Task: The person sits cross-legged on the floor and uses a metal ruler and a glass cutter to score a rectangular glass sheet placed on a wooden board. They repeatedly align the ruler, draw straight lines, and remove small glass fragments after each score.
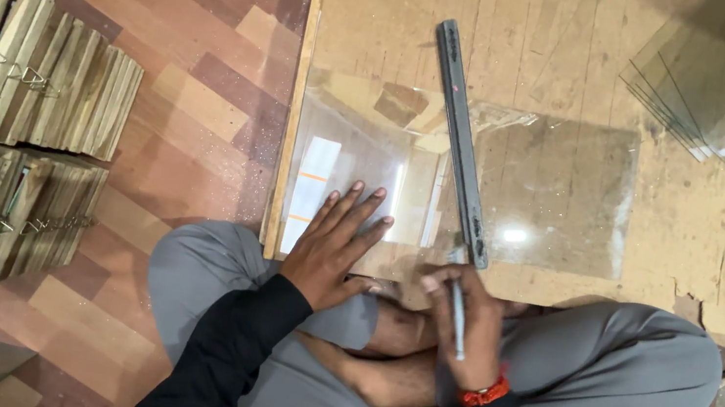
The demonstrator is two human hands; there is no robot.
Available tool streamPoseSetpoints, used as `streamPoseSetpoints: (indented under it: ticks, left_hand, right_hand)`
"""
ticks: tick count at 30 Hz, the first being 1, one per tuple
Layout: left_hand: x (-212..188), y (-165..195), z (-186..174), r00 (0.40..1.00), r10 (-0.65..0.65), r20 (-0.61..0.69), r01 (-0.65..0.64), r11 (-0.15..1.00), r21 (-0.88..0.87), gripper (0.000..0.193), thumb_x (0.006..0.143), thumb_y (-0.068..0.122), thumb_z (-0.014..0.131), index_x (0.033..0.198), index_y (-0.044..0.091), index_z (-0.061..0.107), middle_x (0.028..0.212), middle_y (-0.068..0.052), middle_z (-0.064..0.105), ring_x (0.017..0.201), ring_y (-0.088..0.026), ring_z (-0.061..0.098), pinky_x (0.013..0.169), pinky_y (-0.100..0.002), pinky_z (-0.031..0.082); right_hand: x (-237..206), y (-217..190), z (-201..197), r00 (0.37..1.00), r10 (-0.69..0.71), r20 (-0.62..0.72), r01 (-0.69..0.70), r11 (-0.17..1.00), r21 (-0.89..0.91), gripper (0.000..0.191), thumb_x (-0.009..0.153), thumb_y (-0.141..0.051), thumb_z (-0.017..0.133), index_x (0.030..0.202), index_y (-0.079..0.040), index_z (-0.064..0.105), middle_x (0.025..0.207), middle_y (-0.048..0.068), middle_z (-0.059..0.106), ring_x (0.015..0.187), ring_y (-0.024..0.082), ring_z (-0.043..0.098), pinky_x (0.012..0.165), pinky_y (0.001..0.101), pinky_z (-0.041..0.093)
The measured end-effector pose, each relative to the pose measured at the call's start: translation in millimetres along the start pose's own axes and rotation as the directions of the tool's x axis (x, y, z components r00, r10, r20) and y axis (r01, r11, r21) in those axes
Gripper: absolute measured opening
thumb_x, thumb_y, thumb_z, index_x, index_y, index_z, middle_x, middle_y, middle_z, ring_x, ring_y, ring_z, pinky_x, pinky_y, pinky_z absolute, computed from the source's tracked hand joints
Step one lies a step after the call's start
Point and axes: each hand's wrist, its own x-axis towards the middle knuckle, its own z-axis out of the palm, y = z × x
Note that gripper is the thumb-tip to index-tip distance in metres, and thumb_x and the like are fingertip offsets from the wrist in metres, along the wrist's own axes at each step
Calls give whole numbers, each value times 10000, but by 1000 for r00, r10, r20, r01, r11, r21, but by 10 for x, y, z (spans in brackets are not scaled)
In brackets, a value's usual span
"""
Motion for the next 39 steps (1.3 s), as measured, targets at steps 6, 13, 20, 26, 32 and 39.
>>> streamPoseSetpoints:
  ticks: [6, 13, 20, 26, 32, 39]
  left_hand:
    - [-27, 11, 56, 994, -3, -108, -6, 996, -86, 970, 750, 400, 867, 1569, 179, 394, 1689, -135, 235, 1576, -370, 172, 1269, -572, 172]
    - [-40, 24, 99, 982, 22, -186, -44, 993, -112, 997, 756, 394, 877, 1590, 207, 363, 1693, -134, 241, 1585, -365, 178, 1281, -573, 165]
    - [-32, 57, 83, 984, 11, -177, -30, 994, -108, 983, 762, 378, 872, 1586, 173, 379, 1689, -150, 246, 1581, -375, 183, 1279, -573, 170]
    - [-43, 65, 96, 973, 7, -231, -39, 990, -133, 944, 789, 415, 868, 1568, 148, 407, 1680, -163, 259, 1573, -387, 199, 1271, -577, 176]
    - [-32, 90, 83, 972, 4, -234, -33, 993, -117, 935, 780, 404, 861, 1557, 128, 422, 1673, -182, 275, 1570, -394, 214, 1268, -579, 186]
    - [108, 198, 71, 955, -12, -295, -26, 992, -127, 975, 741, 433, 887, 1544, 126, 428, 1656, -185, 290, 1548, -409, 235, 1247, -589, 199]
  right_hand:
    - [55, 70, 262, 984, -172, 45, 140, 907, 397, 312, 883, -51, 775, 873, -84, 465, 777, -10, 531, 729, 59, 503, 651, 219, 460]
    - [133, 250, 253, 977, -182, 115, 106, 871, 481, 403, 892, -13, 767, 817, -121, 386, 732, -35, 466, 692, 46, 445, 635, 206, 432]
    - [111, 273, 212, 980, -106, 166, -22, 778, 628, 412, 875, 18, 759, 812, -128, 379, 738, -22, 520, 682, 45, 494, 600, 207, 462]
    - [388, 285, -78, 998, -49, 30, 26, 849, 528, 377, 866, 33, 737, 818, -111, 392, 755, 48, 660, 633, 98, 632, 534, 262, 527]
    - [1440, 285, -645, 955, -260, -142, 290, 918, 272, 301, 938, 57, 708, 890, -73, 440, 1005, 138, 700, 826, 149, 712, 683, 275, 580]
    - [829, 129, -208, 949, -304, 83, 248, 884, 396, 300, 928, 11, 742, 891, -76, 457, 1128, 172, 757, 1008, 217, 704, 843, 342, 569]
